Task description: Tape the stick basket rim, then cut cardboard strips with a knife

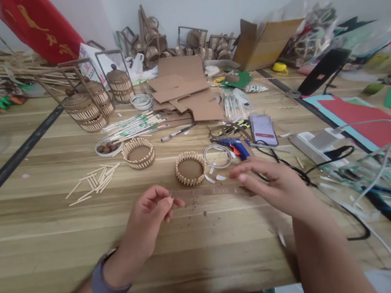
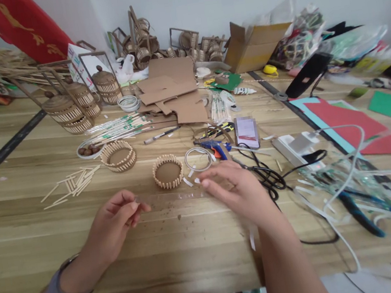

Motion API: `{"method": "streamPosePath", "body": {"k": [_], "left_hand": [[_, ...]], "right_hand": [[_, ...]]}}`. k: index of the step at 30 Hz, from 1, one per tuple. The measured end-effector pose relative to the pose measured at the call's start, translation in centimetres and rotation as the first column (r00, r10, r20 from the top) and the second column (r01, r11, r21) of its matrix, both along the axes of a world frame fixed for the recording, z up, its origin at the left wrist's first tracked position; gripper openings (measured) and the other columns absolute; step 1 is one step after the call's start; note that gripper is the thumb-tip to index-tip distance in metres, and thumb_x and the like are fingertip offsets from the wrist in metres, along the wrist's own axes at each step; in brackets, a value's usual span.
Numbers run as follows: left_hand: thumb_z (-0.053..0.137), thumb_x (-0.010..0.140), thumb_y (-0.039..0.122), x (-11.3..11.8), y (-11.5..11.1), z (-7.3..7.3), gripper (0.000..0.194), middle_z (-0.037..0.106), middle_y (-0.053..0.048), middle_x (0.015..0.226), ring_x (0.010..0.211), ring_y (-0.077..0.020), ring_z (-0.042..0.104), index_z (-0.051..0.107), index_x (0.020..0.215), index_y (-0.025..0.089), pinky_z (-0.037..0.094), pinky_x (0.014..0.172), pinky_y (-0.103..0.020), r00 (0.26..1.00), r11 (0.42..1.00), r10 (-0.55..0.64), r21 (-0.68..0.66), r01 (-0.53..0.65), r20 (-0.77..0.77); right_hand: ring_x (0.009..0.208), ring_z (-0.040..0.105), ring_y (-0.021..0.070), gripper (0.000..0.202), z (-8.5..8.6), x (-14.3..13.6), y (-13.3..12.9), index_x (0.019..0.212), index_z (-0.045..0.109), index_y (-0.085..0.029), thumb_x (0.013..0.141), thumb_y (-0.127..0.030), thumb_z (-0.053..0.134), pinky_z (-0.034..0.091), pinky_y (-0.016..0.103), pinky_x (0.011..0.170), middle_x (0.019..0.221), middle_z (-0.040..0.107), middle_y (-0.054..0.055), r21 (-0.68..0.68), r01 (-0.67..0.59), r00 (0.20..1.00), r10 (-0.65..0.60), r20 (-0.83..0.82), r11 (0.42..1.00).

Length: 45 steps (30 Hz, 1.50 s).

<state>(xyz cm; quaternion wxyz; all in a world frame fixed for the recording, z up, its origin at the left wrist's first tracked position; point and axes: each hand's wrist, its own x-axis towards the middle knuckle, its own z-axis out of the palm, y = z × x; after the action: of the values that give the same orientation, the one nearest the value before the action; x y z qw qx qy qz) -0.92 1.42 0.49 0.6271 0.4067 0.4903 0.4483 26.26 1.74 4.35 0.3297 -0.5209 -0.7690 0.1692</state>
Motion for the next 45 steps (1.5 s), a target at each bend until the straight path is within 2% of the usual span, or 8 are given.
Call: {"method": "streamPosePath", "body": {"k": [5,14,22,26,30,35,40,45], "left_hand": [[0.069,0.06,0.029,0.1,0.5,0.5,0.022,0.068,0.0,0.058,0.046,-0.0075,0.045,0.049,0.065,0.02,0.034,0.044,-0.018,0.998,0.997,0.027,-0.079,-0.023,0.052],[0.069,0.065,0.029,-0.1,0.2,0.4,0.02,0.066,0.002,0.056,0.045,-0.0076,0.046,0.051,0.066,0.02,0.034,0.044,-0.018,0.985,0.996,-0.072,-0.047,0.08,0.155],[0.065,0.083,0.03,-1.4,0.7,0.8,0.01,0.073,-0.001,0.08,0.059,-0.011,0.055,0.063,0.083,0.02,0.043,0.054,-0.022,0.982,0.967,0.001,0.25,0.048,-0.19],[0.058,0.09,0.028,-1.4,1.5,2.1,0.011,0.073,-0.004,0.102,0.093,-0.02,0.065,0.066,0.093,0.022,0.051,0.077,-0.031,0.829,0.842,0.023,0.459,0.286,-0.559],[0.066,0.088,0.03,1.4,3.2,2.1,0.022,0.069,-0.008,0.115,0.112,-0.0274,0.058,0.065,0.106,0.019,0.044,0.099,-0.042,0.581,0.586,0.153,0.547,0.598,-0.799],[0.074,0.083,0.032,5.5,5.7,0.3,0.022,0.069,-0.013,0.1,0.102,-0.0333,0.055,0.067,0.094,0.015,0.04,0.091,-0.048,0.25,0.592,0.174,0.304,0.747,-0.952],[0.075,0.078,0.019,4.8,6.4,0.8,0.018,0.066,-0.006,0.078,0.096,-0.0313,0.053,0.063,0.065,0.02,0.032,0.094,-0.049,0.384,0.617,0.088,0.353,0.703,-0.919],[0.08,0.073,0.029,1.2,5.4,3.0,0.013,0.066,-0.004,0.076,0.09,-0.0305,0.056,0.069,0.07,0.024,0.038,0.085,-0.04,0.465,0.646,-0.074,0.313,0.696,-0.882]], "right_hand": [[0.103,0.067,0.0237,0.026,-0.3,-2.3,-0.5,0.111,0.063,-0.022,0.089,-0.033,0.069,0.046,0.042,0.096,0.11,0.073,0.007,0.178,-0.166,0.983,0.147,0.115,0.97],[0.092,0.069,0.0184,0.013,-1.7,-5.8,-1.1,0.093,0.06,-0.023,0.09,-0.011,0.065,0.033,0.044,0.108,0.097,0.076,0.003,0.582,-0.086,0.97,-0.067,0.235,0.808],[0.087,0.067,0.0195,0.004,1.0,-2.9,-1.1,0.087,0.065,-0.026,0.088,-0.023,0.066,0.048,0.04,0.089,0.09,0.072,0.0,0.258,0.339,0.902,-0.235,-0.361,0.905],[0.077,0.065,0.0199,0.009,2.7,-1.9,-1.3,0.081,0.066,-0.026,0.082,-0.032,0.073,0.051,0.033,0.07,0.078,0.069,0.0,0.0,0.449,0.616,-0.311,-0.724,0.893],[0.074,0.062,0.0192,0.011,2.8,-1.6,-0.7,0.075,0.067,-0.027,0.078,-0.034,0.075,0.051,0.034,0.072,0.076,0.067,0.0,-0.04,0.3,0.583,-0.217,-0.783,0.953],[0.074,0.062,0.021,0.026,1.3,-1.8,0.2,0.072,0.062,-0.026,0.074,-0.047,0.078,0.051,0.037,0.073,0.073,0.066,0.001,-0.091,0.184,0.616,-0.187,-0.766,0.979],[0.075,0.064,0.0207,0.036,0.5,-1.5,0.4,0.074,0.058,-0.024,0.074,-0.056,0.077,0.052,0.036,0.072,0.075,0.065,0.002,-0.105,0.142,0.675,-0.174,-0.717,0.984],[0.075,0.065,0.0188,0.028,0.7,-0.9,0.0,0.081,0.062,-0.025,0.081,-0.05,0.075,0.053,0.032,0.071,0.076,0.066,0.0,-0.057,0.07,0.737,-0.09,-0.67,0.996]]}}
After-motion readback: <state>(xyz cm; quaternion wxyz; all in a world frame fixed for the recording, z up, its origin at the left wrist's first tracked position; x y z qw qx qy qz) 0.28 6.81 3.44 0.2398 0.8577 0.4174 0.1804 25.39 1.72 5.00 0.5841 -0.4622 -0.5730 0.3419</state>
